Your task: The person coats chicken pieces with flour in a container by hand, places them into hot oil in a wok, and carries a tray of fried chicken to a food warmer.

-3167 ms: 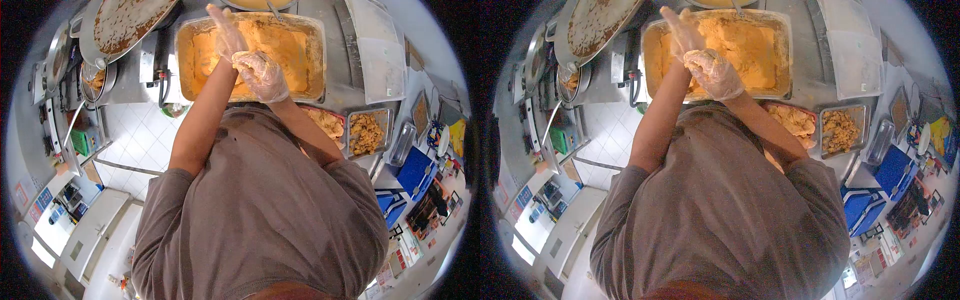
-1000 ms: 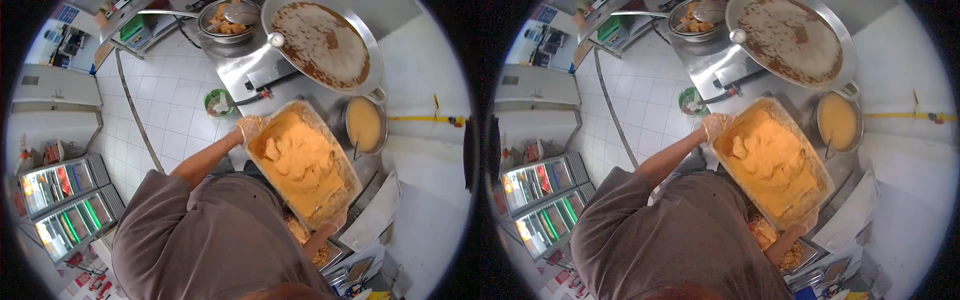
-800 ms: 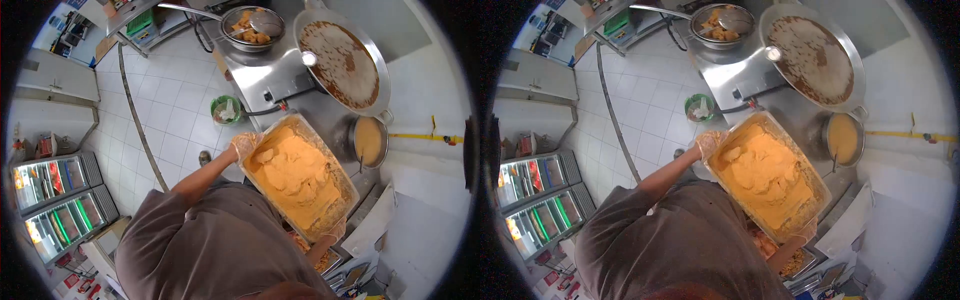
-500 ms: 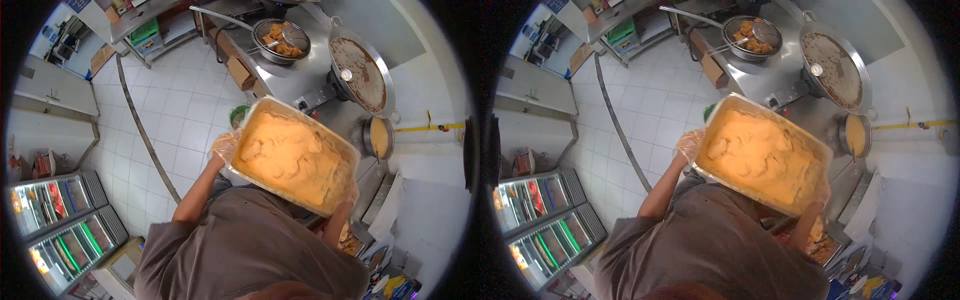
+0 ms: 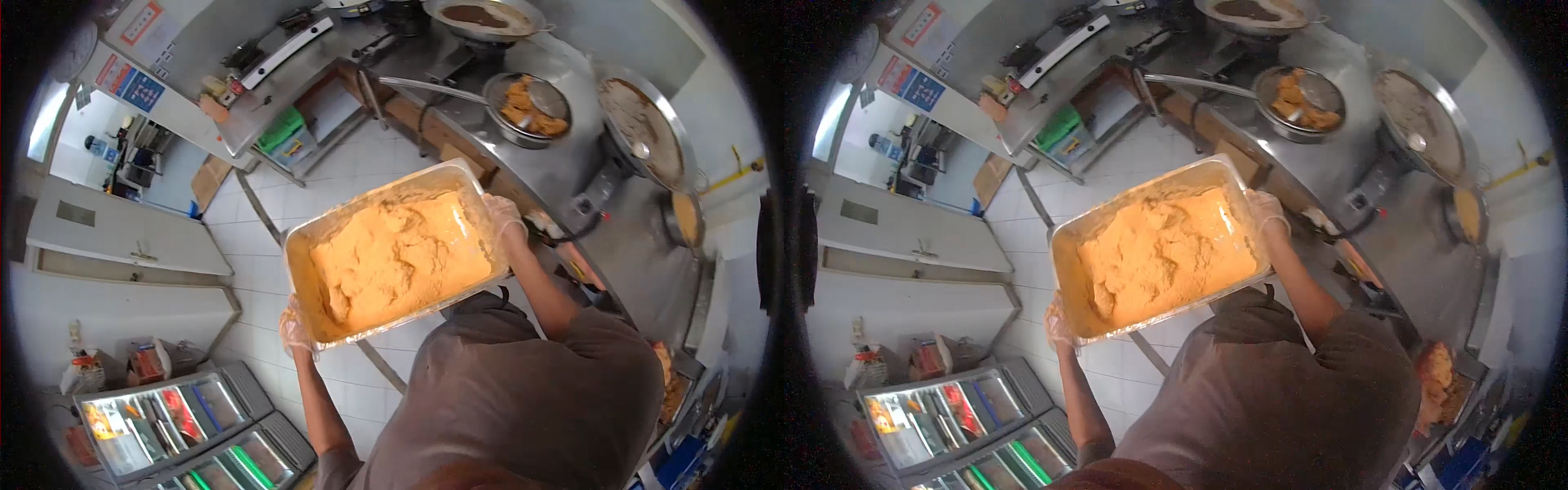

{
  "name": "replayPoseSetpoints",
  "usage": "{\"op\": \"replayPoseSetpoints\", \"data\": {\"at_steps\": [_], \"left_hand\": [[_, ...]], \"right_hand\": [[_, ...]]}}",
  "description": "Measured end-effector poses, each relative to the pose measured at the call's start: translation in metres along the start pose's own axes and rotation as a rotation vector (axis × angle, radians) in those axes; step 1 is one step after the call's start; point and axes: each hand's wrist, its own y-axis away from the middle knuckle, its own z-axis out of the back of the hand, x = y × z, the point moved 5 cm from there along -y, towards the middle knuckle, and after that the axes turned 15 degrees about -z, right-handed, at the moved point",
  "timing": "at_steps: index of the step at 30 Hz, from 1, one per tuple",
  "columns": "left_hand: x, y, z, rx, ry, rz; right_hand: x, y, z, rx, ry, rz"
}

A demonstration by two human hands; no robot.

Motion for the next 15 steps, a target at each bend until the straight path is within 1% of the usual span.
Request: {"op": "replayPoseSetpoints", "data": {"at_steps": [1, 2, 3, 4, 5, 6, 7, 8, 9, 11, 12, 13, 14, 15], "left_hand": [[0.024, -0.004, 0.013, 0.128, -0.227, 0.033], [0.038, 0.002, 0.007, -0.170, 0.497, 0.146], [0.063, -0.005, 0.012, -0.251, 0.597, 0.178], [0.087, -0.013, 0.016, -0.337, 0.696, 0.204], [0.091, -0.032, 0.032, -0.241, 0.457, 0.206], [0.093, -0.052, 0.049, -0.148, 0.217, 0.204], [0.108, -0.065, 0.052, -0.099, 0.093, 0.206], [0.128, -0.077, 0.052, -0.083, 0.038, 0.225], [0.143, -0.086, 0.053, -0.070, -0.015, 0.231], [0.183, -0.118, 0.058, -0.025, -0.109, 0.213], [0.204, -0.146, 0.057, 0.005, -0.161, 0.178], [0.216, -0.198, 0.066, 0.044, -0.203, 0.123], [0.221, -0.224, 0.066, 0.149, -0.398, 0.107], [0.237, -0.248, 0.060, 0.043, -0.215, 0.053]], "right_hand": [[0.020, -0.022, -0.037, 0.057, -0.087, 0.017], [0.018, -0.052, -0.071, 0.119, -0.185, 0.030], [0.043, -0.079, -0.104, 0.164, -0.275, 0.046], [0.074, -0.089, -0.122, 0.187, -0.334, 0.129], [0.104, -0.092, -0.140, 0.211, -0.387, 0.209], [0.139, -0.109, -0.148, 0.251, -0.379, 0.178], [0.174, -0.126, -0.156, 0.290, -0.369, 0.146], [0.207, -0.144, -0.167, 0.359, -0.301, 0.001], [0.219, -0.154, -0.173, 0.430, -0.246, -0.147], [0.244, -0.196, -0.208, 0.333, -0.165, -0.071], [0.259, -0.219, -0.219, 0.278, -0.123, -0.030], [0.297, -0.247, -0.204, 0.246, -0.144, -0.110], [0.318, -0.254, -0.190, 0.224, -0.157, -0.181], [0.333, -0.266, -0.179, 0.200, -0.173, -0.252]]}}
